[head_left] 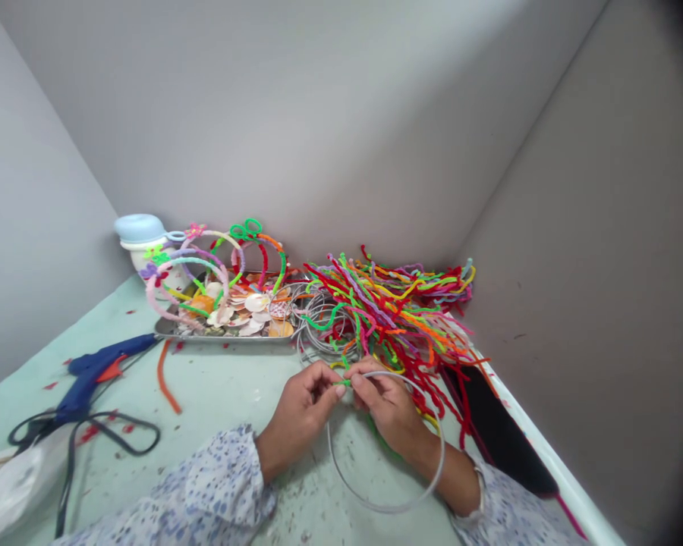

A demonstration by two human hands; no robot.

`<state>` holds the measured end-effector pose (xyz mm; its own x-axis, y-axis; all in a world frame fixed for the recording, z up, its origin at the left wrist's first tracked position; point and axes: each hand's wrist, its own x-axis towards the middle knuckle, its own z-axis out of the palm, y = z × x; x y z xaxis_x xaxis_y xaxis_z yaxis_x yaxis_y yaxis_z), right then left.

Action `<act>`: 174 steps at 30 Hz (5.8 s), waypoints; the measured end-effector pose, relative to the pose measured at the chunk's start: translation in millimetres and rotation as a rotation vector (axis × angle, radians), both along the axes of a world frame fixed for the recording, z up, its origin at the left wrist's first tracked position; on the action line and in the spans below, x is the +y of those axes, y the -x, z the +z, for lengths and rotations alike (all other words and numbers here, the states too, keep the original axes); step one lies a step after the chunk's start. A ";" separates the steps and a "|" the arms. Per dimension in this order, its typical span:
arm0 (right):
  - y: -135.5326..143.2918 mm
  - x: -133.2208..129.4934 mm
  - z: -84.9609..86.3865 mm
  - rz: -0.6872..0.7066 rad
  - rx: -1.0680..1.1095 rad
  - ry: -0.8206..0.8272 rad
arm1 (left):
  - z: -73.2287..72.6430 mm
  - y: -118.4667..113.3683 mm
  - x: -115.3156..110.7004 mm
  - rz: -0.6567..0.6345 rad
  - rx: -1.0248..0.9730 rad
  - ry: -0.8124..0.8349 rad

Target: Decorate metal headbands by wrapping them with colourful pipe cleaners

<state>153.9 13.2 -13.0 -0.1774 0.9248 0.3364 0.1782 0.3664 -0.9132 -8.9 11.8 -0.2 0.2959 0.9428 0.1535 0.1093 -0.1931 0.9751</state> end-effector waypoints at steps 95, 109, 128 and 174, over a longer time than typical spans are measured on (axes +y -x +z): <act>-5.8 -1.3 24.5 -0.044 -0.192 0.003 | -0.4 1.7 1.1 -0.086 0.046 -0.041; -3.1 4.2 11.3 -0.006 -0.047 0.107 | 0.4 1.8 6.4 -0.229 -0.120 0.184; -3.8 6.4 4.5 0.021 0.080 0.143 | -2.5 2.0 10.3 -0.279 -0.193 0.289; -3.9 8.6 2.5 -0.079 0.011 0.085 | -18.8 -1.9 11.4 -0.159 -0.123 0.211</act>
